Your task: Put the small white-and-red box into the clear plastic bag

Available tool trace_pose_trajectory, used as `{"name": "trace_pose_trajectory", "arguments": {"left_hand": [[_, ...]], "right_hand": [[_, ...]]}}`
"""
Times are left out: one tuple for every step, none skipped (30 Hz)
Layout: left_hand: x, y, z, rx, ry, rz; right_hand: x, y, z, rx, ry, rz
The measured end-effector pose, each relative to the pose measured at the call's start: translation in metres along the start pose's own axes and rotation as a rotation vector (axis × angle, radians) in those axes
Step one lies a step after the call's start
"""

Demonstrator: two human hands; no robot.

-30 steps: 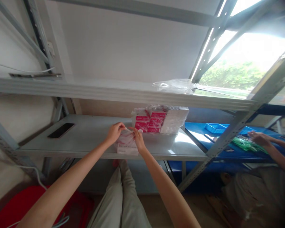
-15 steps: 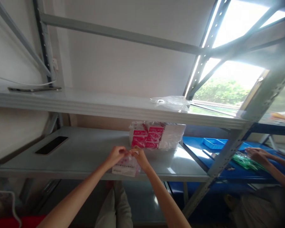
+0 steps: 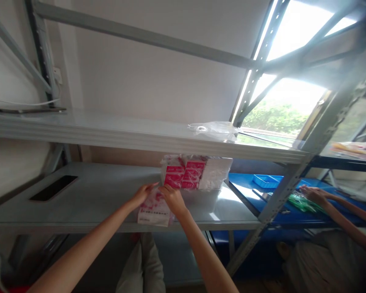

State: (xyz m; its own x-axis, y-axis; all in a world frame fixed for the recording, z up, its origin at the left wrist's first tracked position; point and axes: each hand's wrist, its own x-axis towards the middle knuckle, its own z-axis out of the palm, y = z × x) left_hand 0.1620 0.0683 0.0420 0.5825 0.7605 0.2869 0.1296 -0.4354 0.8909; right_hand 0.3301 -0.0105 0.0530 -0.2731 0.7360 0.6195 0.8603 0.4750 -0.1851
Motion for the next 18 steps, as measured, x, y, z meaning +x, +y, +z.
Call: {"name": "trace_pose_trajectory", "arguments": {"left_hand": [[0.001,-0.001,0.001,0.03,-0.016,0.037],[0.002,-0.001,0.002,0.073,-0.023,0.063],[0.002,-0.001,0.003,0.122,-0.012,0.074],[0.001,-0.001,0.002,0.175,0.021,0.08],[0.0,0.001,0.001,0.235,0.065,0.095],[-0.001,0.002,-0.001,0.308,0.109,0.129],[-0.002,0.005,-0.004,0.396,0.138,0.179],[-0.002,0.007,-0.009,0.503,0.143,0.236],[-0.002,0.009,-0.015,0.624,0.13,0.29],[-0.002,0.01,-0.022,0.746,0.107,0.335],[0.0,0.01,-0.028,0.852,0.081,0.368],[0.001,0.009,-0.034,0.935,0.054,0.387],[0.003,0.005,-0.039,0.992,0.021,0.399],[0.004,0.0,-0.043,1.028,-0.011,0.407],[0.005,-0.007,-0.045,1.047,-0.04,0.411],[0.005,-0.015,-0.046,1.054,-0.061,0.407],[0.005,-0.024,-0.046,1.055,-0.078,0.399],[0.004,-0.032,-0.045,1.053,-0.091,0.388]], "right_hand": [[-0.001,-0.002,0.003,-0.019,0.017,0.002],[-0.001,-0.003,0.006,-0.033,0.035,0.008],[-0.001,-0.003,0.008,-0.046,0.053,0.022],[-0.001,-0.004,0.009,-0.056,0.07,0.04],[-0.001,-0.005,0.009,-0.065,0.088,0.058],[-0.002,-0.006,0.009,-0.074,0.109,0.07],[-0.004,-0.009,0.008,-0.085,0.133,0.075],[-0.008,-0.012,0.006,-0.1,0.16,0.075],[-0.014,-0.016,0.005,-0.123,0.187,0.073],[-0.022,-0.021,0.004,-0.153,0.21,0.068],[-0.031,-0.026,0.004,-0.186,0.231,0.069],[-0.042,-0.032,0.004,-0.217,0.248,0.072],[-0.054,-0.037,0.005,-0.243,0.264,0.073],[-0.065,-0.042,0.006,-0.261,0.276,0.07],[-0.076,-0.046,0.008,-0.272,0.284,0.064],[-0.085,-0.049,0.011,-0.278,0.286,0.057],[-0.092,-0.051,0.013,-0.279,0.282,0.049],[-0.097,-0.052,0.015,-0.281,0.272,0.039]]}}
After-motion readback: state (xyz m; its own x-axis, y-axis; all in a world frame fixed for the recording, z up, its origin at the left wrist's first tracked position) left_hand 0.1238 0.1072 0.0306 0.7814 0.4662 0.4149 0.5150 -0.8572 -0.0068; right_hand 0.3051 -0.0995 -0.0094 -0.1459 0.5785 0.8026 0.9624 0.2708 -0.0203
